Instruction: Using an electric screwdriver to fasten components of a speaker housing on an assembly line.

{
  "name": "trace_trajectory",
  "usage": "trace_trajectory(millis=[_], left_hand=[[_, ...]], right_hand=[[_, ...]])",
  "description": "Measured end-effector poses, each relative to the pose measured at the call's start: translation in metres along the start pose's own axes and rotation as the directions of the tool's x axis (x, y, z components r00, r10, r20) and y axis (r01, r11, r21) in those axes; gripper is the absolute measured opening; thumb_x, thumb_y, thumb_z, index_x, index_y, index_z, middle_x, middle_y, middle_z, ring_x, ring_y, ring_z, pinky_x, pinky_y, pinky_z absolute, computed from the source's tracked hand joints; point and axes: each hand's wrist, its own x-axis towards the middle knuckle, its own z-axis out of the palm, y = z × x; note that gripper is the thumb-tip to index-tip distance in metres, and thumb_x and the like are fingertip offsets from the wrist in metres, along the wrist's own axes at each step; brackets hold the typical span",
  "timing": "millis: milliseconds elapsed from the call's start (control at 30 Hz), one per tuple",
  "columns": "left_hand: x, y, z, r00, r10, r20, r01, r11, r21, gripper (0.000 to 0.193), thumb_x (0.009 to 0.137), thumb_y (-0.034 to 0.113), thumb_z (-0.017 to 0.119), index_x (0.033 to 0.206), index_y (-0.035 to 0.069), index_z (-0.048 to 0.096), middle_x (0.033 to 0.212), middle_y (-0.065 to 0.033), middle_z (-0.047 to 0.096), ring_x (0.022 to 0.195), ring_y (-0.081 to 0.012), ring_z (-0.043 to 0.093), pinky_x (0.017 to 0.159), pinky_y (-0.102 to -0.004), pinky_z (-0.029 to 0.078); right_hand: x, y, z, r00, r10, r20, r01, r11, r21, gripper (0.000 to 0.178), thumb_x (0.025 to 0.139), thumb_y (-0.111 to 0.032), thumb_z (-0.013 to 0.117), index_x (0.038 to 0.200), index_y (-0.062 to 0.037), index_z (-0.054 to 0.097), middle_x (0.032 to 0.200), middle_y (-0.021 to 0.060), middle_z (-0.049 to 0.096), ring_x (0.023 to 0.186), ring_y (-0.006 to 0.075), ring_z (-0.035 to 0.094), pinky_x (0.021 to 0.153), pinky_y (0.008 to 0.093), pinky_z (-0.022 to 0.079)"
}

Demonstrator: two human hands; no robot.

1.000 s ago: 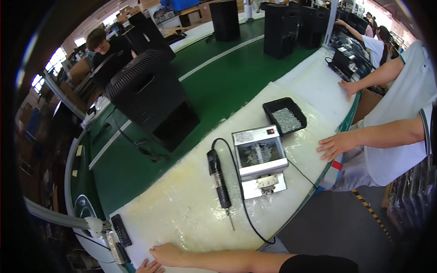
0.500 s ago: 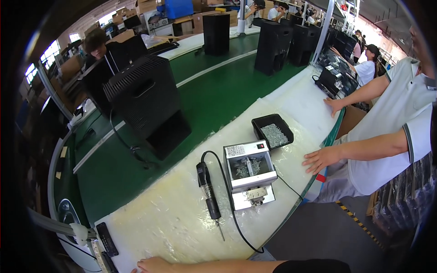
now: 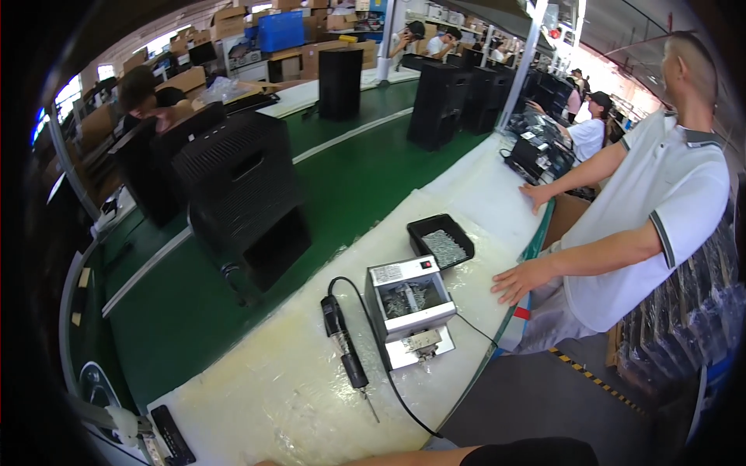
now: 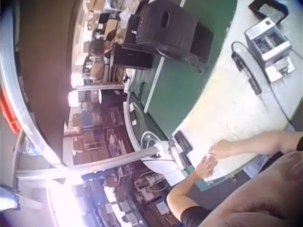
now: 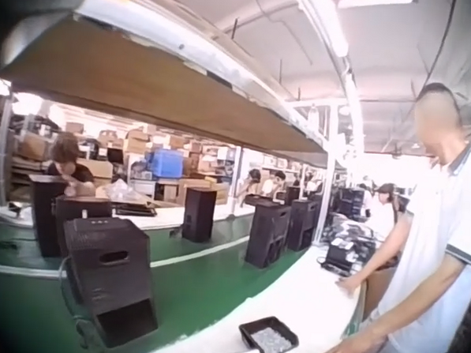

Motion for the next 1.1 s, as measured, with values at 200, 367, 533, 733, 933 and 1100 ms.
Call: trace_trajectory(millis=[200,367,533,733,933,1100], left_hand=[[-0.011,-0.012,0.021,0.996,0.019,0.088,-0.018,1.000,-0.015,0.063,0.088,0.039,0.044,0.140,0.004,0.034,0.141,-0.0267,0.038,0.135,-0.0429,0.031,0.106,-0.0687,0.017],[-0.024,-0.006,0.029,0.994,0.023,0.102,-0.038,0.989,0.146,0.060,0.088,0.036,0.046,0.138,0.005,0.038,0.140,-0.0266,0.040,0.135,-0.0430,0.031,0.106,-0.0683,0.018],[0.005,0.000,0.004,0.996,-0.080,0.051,0.079,0.997,0.022,0.061,0.080,0.033,0.055,0.134,0.006,0.046,0.140,-0.0237,0.042,0.133,-0.0402,0.034,0.108,-0.0643,0.020],[-0.003,0.000,0.006,0.999,-0.034,-0.012,0.035,0.996,0.081,0.060,0.080,0.034,0.054,0.134,0.006,0.048,0.140,-0.0217,0.042,0.133,-0.0378,0.035,0.108,-0.0636,0.021],[-0.001,-0.002,0.001,1.000,0.007,0.023,-0.014,0.962,0.274,0.052,0.086,0.043,0.049,0.135,0.026,0.049,0.141,-0.0058,0.046,0.132,-0.0216,0.039,0.104,-0.0488,0.034],[0.003,0.001,-0.008,0.997,-0.001,0.082,-0.026,0.948,0.318,0.052,0.087,0.043,0.049,0.136,0.025,0.048,0.144,-0.0052,0.043,0.132,-0.0202,0.037,0.105,-0.0483,0.033]], right_hand=[[-0.002,0.000,0.004,0.999,-0.038,-0.021,0.038,0.999,-0.027,0.022,0.075,-0.023,0.054,0.074,-0.0037,0.064,0.071,0.0195,0.063,0.066,0.0377,0.063,0.056,0.0501,0.049],[0.001,-0.001,0.011,0.994,-0.104,-0.013,0.105,0.994,0.017,0.021,0.076,-0.024,0.054,0.075,-0.0049,0.062,0.071,0.0181,0.063,0.068,0.0380,0.062,0.057,0.0502,0.049],[-0.007,0.001,-0.010,0.999,-0.036,0.031,0.036,0.999,0.012,0.020,0.079,-0.024,0.053,0.078,-0.0059,0.063,0.075,0.0172,0.064,0.071,0.0369,0.063,0.061,0.0482,0.049],[-0.002,0.002,0.004,0.999,-0.039,-0.023,0.039,0.999,0.006,0.020,0.083,-0.025,0.054,0.085,-0.0073,0.063,0.084,0.0158,0.065,0.076,0.0349,0.063,0.064,0.0466,0.049],[-0.003,0.016,0.013,0.996,-0.092,-0.017,0.091,0.995,-0.038,0.022,0.094,-0.026,0.049,0.102,-0.0081,0.060,0.092,0.0107,0.063,0.079,0.0325,0.063,0.068,0.0425,0.051],[-0.005,0.015,0.013,0.990,-0.106,-0.096,0.105,0.994,-0.012,0.017,0.091,-0.023,0.049,0.094,-0.0079,0.057,0.086,0.0124,0.062,0.075,0.0341,0.062,0.065,0.0442,0.051]])
